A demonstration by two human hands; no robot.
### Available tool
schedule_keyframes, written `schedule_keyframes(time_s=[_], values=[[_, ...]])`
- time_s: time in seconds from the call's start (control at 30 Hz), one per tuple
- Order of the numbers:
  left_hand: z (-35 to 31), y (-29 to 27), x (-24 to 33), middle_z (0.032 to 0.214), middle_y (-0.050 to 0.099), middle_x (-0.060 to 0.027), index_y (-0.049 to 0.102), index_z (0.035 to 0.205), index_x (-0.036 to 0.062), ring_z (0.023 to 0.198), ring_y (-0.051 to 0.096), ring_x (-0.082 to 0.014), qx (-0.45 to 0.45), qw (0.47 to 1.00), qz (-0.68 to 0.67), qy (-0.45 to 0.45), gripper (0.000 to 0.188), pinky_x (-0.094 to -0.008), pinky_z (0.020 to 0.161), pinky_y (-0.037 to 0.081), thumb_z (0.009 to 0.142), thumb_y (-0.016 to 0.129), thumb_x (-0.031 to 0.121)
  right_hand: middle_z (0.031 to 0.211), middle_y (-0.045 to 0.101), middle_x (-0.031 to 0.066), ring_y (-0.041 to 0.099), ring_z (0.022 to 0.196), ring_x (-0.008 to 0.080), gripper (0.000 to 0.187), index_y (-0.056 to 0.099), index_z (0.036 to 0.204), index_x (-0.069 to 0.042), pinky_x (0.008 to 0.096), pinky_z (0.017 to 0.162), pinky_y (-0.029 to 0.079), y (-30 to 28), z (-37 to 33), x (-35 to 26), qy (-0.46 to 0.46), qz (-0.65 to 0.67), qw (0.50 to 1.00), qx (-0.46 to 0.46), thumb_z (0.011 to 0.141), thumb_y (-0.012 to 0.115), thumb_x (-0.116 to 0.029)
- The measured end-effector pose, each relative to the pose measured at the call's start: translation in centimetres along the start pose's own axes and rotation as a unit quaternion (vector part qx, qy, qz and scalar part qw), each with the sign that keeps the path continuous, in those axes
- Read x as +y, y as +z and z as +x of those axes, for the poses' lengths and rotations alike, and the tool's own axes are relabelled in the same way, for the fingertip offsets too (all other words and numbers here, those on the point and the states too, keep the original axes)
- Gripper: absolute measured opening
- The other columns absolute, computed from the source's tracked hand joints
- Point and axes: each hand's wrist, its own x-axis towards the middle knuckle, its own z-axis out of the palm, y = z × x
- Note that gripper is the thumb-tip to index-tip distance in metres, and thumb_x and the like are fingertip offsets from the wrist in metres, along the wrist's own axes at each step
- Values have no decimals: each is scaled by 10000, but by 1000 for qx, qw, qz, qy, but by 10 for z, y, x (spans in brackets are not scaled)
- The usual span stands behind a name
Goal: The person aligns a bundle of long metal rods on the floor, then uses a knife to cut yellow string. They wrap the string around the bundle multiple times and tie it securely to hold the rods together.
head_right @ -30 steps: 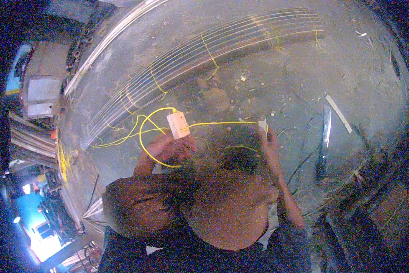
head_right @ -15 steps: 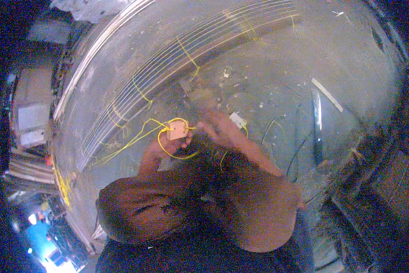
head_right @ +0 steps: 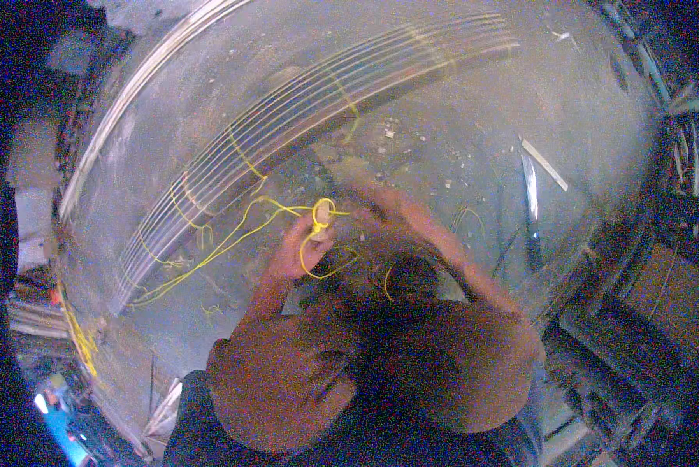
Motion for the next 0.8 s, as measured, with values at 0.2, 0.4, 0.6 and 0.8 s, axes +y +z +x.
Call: schedule_keyframes(time_s=[0.2, 0.4, 0.6, 0.8], values=[[7, -15, 24, 821, 556, -15, 587, 1047, 52, 653, 459, -132, -29, 988, -143, -48, 248, -258, 528, 332, 917, 476, 232, 963, 662, 179, 649, 850, 331, 324, 576, 1214, -39, 371, 762, 504, 0, 7, -5, -5, 15, 999, -42, 938, 571, -207], [3, 16, 43, 766, 533, -16, 601, 952, 64, 576, 421, -130, 45, 998, -24, -31, 251, -252, 483, 315, 929, 458, 269, 899, 631, 164, 624, 894, 332, 232, 632, 1077, -24, 393, 752, 502, 21, 53, -35, -154, -85, 984, 34, 901, 618, -174], [-10, 7, 35, 712, 464, -8, 573, 965, 48, 564, 389, -108, 143, 986, -59, -55, 274, -239, 473, 314, 950, 491, 308, 807, 625, 53, 588, 777, 171, 267, 631, 890, -9, 332, 686, 464, 24, 55, -30, 159, 337, 922, 108, 963, 559, -256], [-13, -30, 5, 761, 453, -5, 553, 1052, 19, 621, 395, -101, 75, 993, 80, 53, 212, -230, 519, 330, 940, 519, 196, 689, 605, 131, 573, 594, 225, 285, 632, 877, -11, 371, 559, 450, -7, 47, -22, -62, -102, 988, 95, 921, 589, -289]])
